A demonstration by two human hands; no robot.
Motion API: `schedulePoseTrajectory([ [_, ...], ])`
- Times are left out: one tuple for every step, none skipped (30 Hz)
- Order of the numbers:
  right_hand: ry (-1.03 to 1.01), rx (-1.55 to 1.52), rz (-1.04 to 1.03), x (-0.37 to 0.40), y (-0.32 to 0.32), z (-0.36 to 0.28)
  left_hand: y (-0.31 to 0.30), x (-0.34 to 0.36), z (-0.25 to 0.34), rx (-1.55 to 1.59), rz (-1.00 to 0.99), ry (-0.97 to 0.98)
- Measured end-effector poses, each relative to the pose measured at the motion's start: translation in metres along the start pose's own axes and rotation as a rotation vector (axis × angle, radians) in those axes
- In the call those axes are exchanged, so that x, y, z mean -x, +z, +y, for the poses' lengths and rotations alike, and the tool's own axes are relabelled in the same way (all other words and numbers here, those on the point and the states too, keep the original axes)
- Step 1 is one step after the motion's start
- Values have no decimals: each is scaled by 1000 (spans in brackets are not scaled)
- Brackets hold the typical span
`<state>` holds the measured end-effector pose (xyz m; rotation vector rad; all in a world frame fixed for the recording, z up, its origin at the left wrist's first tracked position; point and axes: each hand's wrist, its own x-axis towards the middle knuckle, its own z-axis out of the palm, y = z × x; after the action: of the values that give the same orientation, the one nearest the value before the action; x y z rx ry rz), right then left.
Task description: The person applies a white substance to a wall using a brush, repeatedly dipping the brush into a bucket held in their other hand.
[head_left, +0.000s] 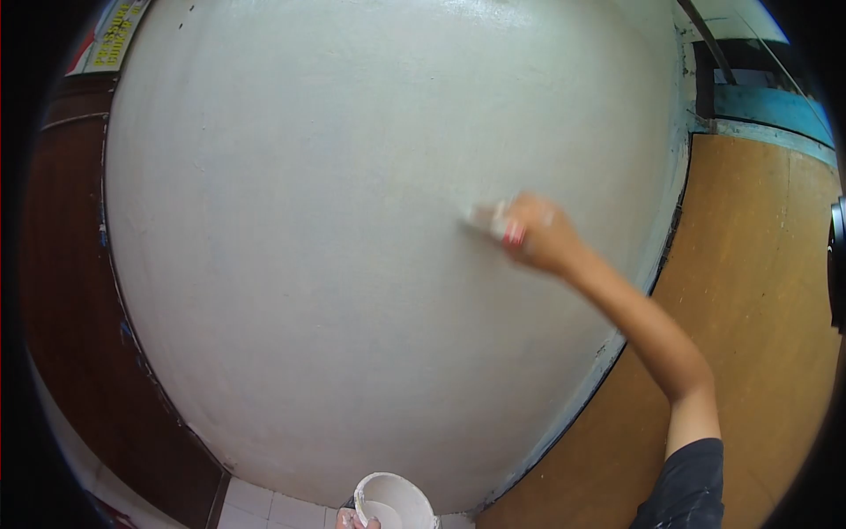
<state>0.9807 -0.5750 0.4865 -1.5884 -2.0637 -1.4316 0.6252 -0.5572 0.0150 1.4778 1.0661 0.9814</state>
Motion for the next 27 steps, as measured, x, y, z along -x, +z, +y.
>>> schedulePoseTrajectory([
  [49,25,82,-20,-11,18,-4,1,6,-4,-14,-18],
  [99,49,163,-44,-30,28,-3,0,-2,-11,12,24],
  [99,162,229,-64,-41,50,1,-4,-14,-17,38,66],
  [99,274,296,-77,-48,65,3,-5,-25,-24,65,107],
  [128,289,323,-83,-51,66,2,-3,-24,-21,66,64],
  [157,302,351,-89,-54,65,1,-2,-21,-17,69,21],
  [187,317,377,-92,-53,63,0,-1,-21,-14,70,-22],
  [142,349,367,-80,-40,54,0,-1,-27,-15,88,-4],
  [89,343,328,-65,-29,33,1,-2,-39,-18,105,12],
  [94,353,179,-46,-14,6,0,-3,-48,-18,121,29],
  [11,331,146,-21,15,-8,-2,-2,-52,-40,114,33],
  [-44,329,191,6,40,-39,-5,-1,-56,-61,107,37],
  [-34,274,72,33,58,-71,-8,0,-58,-86,98,44],
  [-30,191,35,64,82,-101,-12,3,-58,-67,99,49],
  [-27,109,-1,74,89,-122,-14,4,-55,-46,101,56],
  [25,17,-44,78,90,-122,-15,5,-54,-22,105,64],
  [78,-77,-86,80,88,-124,-16,4,-60,-54,103,34],
  [133,-174,-128,80,83,-127,-18,3,-70,-90,101,3],
  [116,-101,-85,69,78,-112,-21,4,-76,-125,98,-29],
  [100,-29,-43,49,71,-85,-23,4,-73,-106,89,-29],
  [101,34,52,28,54,-63,-24,4,-66,-86,79,-32],
  [163,78,81,5,33,-48,-25,4,-60,-67,70,-36],
  [195,134,149,-17,17,-33,-26,5,-56,-72,79,-16],
  [228,192,217,-29,8,-25,-26,6,-53,-77,88,5],
  [235,214,241,-32,5,-27,-27,7,-53,-81,97,27],
  [241,238,265,-34,4,-30,-27,7,-60,-105,99,7],
  [246,262,286,-35,6,-33,-26,6,-70,-129,101,-15],
])
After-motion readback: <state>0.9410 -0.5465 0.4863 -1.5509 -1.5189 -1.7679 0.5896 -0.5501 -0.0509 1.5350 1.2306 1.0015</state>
